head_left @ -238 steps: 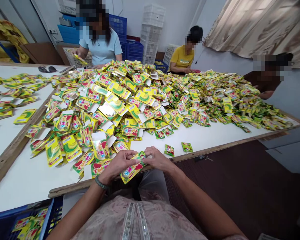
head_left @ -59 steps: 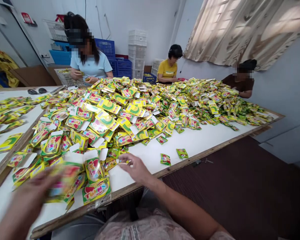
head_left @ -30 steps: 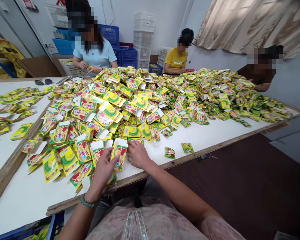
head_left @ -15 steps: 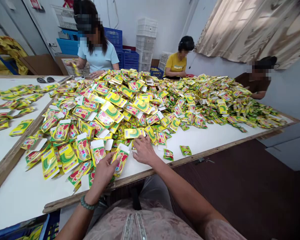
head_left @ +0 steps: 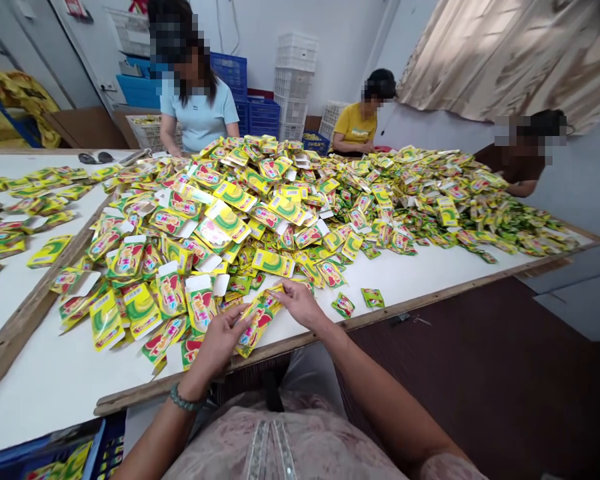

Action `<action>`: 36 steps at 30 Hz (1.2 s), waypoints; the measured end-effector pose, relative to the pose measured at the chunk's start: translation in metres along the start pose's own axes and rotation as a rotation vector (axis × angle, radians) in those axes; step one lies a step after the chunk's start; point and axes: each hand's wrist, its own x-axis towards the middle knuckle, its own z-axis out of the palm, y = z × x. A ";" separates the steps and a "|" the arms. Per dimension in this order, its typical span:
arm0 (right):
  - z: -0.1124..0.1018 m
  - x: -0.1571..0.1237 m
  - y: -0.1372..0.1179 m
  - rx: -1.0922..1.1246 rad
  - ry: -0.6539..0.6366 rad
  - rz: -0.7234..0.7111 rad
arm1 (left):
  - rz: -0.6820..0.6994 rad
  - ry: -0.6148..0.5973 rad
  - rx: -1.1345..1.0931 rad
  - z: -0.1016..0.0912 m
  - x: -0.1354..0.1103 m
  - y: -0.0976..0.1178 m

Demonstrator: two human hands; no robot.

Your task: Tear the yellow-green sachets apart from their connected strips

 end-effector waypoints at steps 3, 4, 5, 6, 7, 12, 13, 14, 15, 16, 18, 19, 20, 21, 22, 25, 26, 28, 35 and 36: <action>-0.005 -0.009 0.002 -0.059 -0.022 0.047 | -0.076 -0.099 -0.153 0.008 -0.003 0.003; -0.006 -0.011 0.003 -0.074 -0.026 0.047 | -0.095 -0.126 -0.195 0.011 -0.004 0.004; -0.007 -0.014 0.003 -0.083 -0.031 0.043 | -0.118 -0.151 -0.235 0.014 -0.005 0.005; -0.007 -0.017 0.003 -0.085 -0.035 0.042 | -0.144 -0.173 -0.273 0.017 -0.006 0.006; -0.007 -0.020 0.003 -0.085 -0.036 0.050 | -0.173 -0.193 -0.309 0.021 -0.007 0.007; -0.023 -0.041 0.004 -0.162 0.104 0.142 | -0.335 -0.237 -0.498 0.036 -0.006 0.010; -0.033 -0.046 0.006 -0.255 0.181 0.163 | -0.358 -0.235 -0.532 0.038 -0.005 0.010; -0.045 -0.051 0.008 -0.392 0.270 0.193 | -0.371 -0.232 -0.562 0.041 -0.004 0.011; -0.058 -0.056 0.011 -0.558 0.360 0.239 | -0.376 -0.232 -0.587 0.043 -0.003 0.011; -0.071 -0.061 0.015 -0.733 0.420 0.300 | -0.375 -0.233 -0.610 0.046 -0.002 0.012; -0.093 -0.068 0.024 -0.988 0.395 0.450 | -0.364 -0.239 -0.641 0.051 0.000 0.013; -0.100 -0.070 0.028 -1.047 0.333 0.512 | -0.357 -0.239 -0.648 0.053 0.001 0.014; -0.105 -0.072 0.032 -1.064 0.263 0.555 | -0.353 -0.238 -0.650 0.054 0.001 0.014; -0.106 -0.073 0.035 -1.051 0.208 0.570 | -0.351 -0.234 -0.645 0.055 0.001 0.014; -0.105 -0.074 0.038 -1.014 0.174 0.557 | -0.350 -0.228 -0.634 0.055 0.001 0.015; -0.093 -0.072 0.035 -0.746 0.162 0.410 | -0.337 -0.190 -0.583 0.051 0.001 0.013; -0.087 -0.071 0.032 -0.594 0.165 0.346 | -0.327 -0.177 -0.556 0.048 0.001 0.013; -0.076 -0.065 0.022 -0.244 0.152 0.232 | -0.302 -0.169 -0.486 0.043 0.001 0.012; -0.043 -0.032 -0.001 0.041 -0.107 0.095 | -0.258 -0.291 -0.421 0.030 -0.004 0.019; -0.040 -0.029 -0.002 -0.032 -0.101 0.074 | -0.256 -0.304 -0.429 0.028 -0.005 0.019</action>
